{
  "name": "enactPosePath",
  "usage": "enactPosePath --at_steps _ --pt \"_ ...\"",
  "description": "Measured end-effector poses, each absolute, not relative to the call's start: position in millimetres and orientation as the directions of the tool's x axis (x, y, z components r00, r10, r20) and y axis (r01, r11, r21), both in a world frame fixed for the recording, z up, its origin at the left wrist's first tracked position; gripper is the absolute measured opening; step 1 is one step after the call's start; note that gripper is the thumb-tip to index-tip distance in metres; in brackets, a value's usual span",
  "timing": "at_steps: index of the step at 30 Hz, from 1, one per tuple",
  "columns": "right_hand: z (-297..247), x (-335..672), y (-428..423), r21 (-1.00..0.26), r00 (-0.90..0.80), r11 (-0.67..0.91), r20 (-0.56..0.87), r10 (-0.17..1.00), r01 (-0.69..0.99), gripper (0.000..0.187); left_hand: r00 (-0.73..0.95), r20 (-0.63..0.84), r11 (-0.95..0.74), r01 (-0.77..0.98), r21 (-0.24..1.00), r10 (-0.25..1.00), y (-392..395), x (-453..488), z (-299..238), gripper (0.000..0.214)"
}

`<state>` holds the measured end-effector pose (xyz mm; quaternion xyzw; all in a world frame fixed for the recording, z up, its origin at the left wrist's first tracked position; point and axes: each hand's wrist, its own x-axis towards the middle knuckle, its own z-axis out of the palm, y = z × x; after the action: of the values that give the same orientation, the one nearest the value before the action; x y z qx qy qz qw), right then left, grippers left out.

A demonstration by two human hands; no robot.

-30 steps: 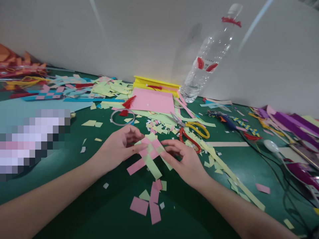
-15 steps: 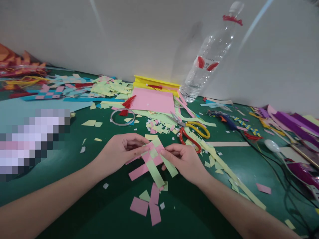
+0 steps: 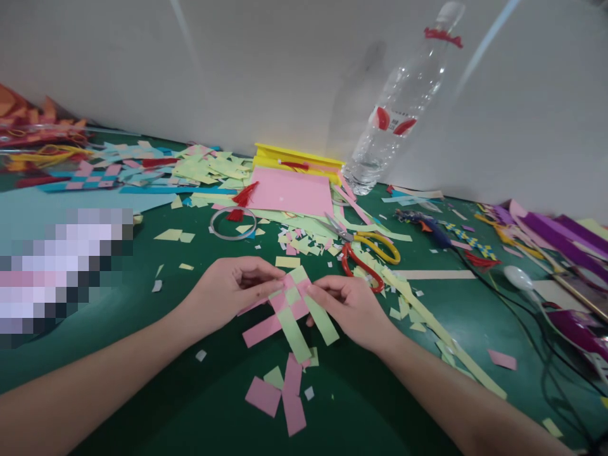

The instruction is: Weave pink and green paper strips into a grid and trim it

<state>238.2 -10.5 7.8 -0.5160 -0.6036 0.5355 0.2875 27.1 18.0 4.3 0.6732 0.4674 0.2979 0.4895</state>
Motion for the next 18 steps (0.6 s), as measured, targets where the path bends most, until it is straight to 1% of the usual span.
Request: enactPosePath --at_steps 5,11,14,18 --pt "7 239 -9 -0.952 -0.329 -0.114 -0.209 0.921 0.283 0.026 0.384 -0.06 -0.082 0.344 0.936 0.921 18 27 3 0.019" --pt "11 236 -7 -0.915 -0.295 -0.005 -0.135 0.946 0.404 0.02 0.403 -0.04 -0.114 0.35 0.93 0.914 20 26 0 0.02" --pt "14 231 -6 -0.908 -0.299 0.018 -0.119 0.947 0.418 0.021 0.414 -0.037 -0.119 0.343 0.932 0.91 20 26 1 0.021" --pt "18 224 -2 -0.919 -0.275 0.023 -0.094 0.957 0.393 0.022 0.347 -0.004 -0.116 0.325 0.939 0.938 21 24 6 0.025"
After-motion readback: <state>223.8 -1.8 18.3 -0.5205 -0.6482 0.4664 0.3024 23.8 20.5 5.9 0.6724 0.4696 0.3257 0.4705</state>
